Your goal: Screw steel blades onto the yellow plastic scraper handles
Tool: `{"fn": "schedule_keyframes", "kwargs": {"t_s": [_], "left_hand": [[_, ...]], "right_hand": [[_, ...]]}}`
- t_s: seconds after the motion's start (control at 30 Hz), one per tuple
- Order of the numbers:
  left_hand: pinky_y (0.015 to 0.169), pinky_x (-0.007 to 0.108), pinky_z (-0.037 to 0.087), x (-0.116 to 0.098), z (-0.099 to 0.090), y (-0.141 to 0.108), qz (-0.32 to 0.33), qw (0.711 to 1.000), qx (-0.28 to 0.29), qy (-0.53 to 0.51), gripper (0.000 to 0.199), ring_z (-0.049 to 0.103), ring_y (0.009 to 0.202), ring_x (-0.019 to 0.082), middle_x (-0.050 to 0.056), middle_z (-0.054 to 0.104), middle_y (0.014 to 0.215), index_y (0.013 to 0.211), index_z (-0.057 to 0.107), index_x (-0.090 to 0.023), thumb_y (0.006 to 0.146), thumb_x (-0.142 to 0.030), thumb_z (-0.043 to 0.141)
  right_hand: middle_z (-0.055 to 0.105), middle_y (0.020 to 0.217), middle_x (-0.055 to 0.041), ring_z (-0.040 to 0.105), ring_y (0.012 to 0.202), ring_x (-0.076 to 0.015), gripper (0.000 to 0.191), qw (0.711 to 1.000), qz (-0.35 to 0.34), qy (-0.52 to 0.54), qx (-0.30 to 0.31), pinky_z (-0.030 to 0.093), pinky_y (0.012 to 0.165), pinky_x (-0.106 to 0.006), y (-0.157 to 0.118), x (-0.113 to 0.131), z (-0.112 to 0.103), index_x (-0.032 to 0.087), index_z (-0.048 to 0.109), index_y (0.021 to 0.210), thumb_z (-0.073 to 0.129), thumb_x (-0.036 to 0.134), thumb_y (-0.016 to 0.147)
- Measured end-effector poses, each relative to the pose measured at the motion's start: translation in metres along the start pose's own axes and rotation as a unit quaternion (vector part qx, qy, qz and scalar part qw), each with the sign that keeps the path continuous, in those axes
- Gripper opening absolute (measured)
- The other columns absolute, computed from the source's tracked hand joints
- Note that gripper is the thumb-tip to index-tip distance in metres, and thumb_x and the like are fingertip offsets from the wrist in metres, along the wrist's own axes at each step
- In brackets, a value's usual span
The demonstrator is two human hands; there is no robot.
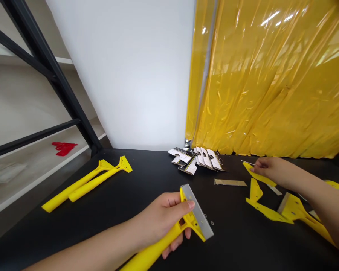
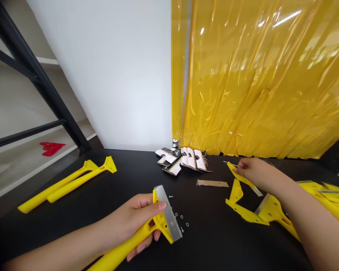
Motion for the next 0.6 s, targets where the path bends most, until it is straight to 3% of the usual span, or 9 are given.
{"fn": "schedule_keyframes", "kwargs": {"t_s": [0.13,0.23,0.33,0.43,0.6], "left_hand": [[0.029,0.015,0.043,0.002,-0.001,0.002,0.002,1.0,-0.004,-0.011,0.041,0.05,0.037,0.008,-0.002,0.063,0.066,0.096,0.062,-0.019,0.094,-0.061,0.062],[0.029,0.015,0.044,0.002,-0.001,0.003,0.012,1.0,-0.008,-0.019,0.038,0.05,0.037,0.007,-0.002,0.064,0.067,0.098,0.062,-0.02,0.096,-0.057,0.061],[0.029,0.015,0.044,0.002,0.0,0.003,0.02,1.0,-0.011,-0.021,0.033,0.051,0.038,0.008,-0.001,0.065,0.067,0.1,0.061,-0.02,0.098,-0.053,0.059],[0.03,0.015,0.045,0.001,0.001,0.002,0.029,0.999,-0.013,-0.024,0.031,0.052,0.039,0.008,-0.001,0.065,0.068,0.104,0.061,-0.02,0.099,-0.05,0.058],[0.03,0.015,0.045,-0.002,0.003,0.0,0.037,0.999,-0.012,-0.032,0.029,0.052,0.039,0.008,0.0,0.065,0.068,0.103,0.062,-0.019,0.101,-0.047,0.055]], "right_hand": [[0.049,0.059,0.0022,0.045,0.053,-0.0146,0.051,0.995,-0.015,0.089,0.046,0.033,0.053,-0.03,-0.028,0.063,-0.009,0.023,0.056,0.075,0.051,0.069,0.098],[0.049,0.07,0.0035,0.04,0.062,-0.0132,0.046,0.932,-0.061,0.337,0.121,0.033,0.058,-0.028,-0.061,0.132,0.003,0.023,0.057,0.082,0.063,0.066,0.094],[0.049,0.073,0.0035,0.039,0.067,-0.0127,0.042,0.855,-0.081,0.472,0.201,0.033,0.061,-0.027,-0.091,0.186,0.026,0.021,0.057,0.082,0.07,0.06,0.093],[0.05,0.072,0.0038,0.04,0.067,-0.012,0.043,0.794,-0.065,0.551,0.249,0.033,0.062,-0.027,-0.107,0.211,0.046,0.02,0.054,0.079,0.075,0.056,0.091],[0.055,0.072,0.0033,0.045,0.067,-0.0114,0.044,0.75,-0.035,0.6,0.276,0.037,0.065,-0.026,-0.112,0.216,0.062,0.019,0.054,0.079,0.08,0.053,0.088]]}}
Point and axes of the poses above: each hand's wrist, its own y-axis towards the middle knuckle, its own z-axis out of the palm, x = y × z, the point moved 8 cm from there along y, towards the middle knuckle
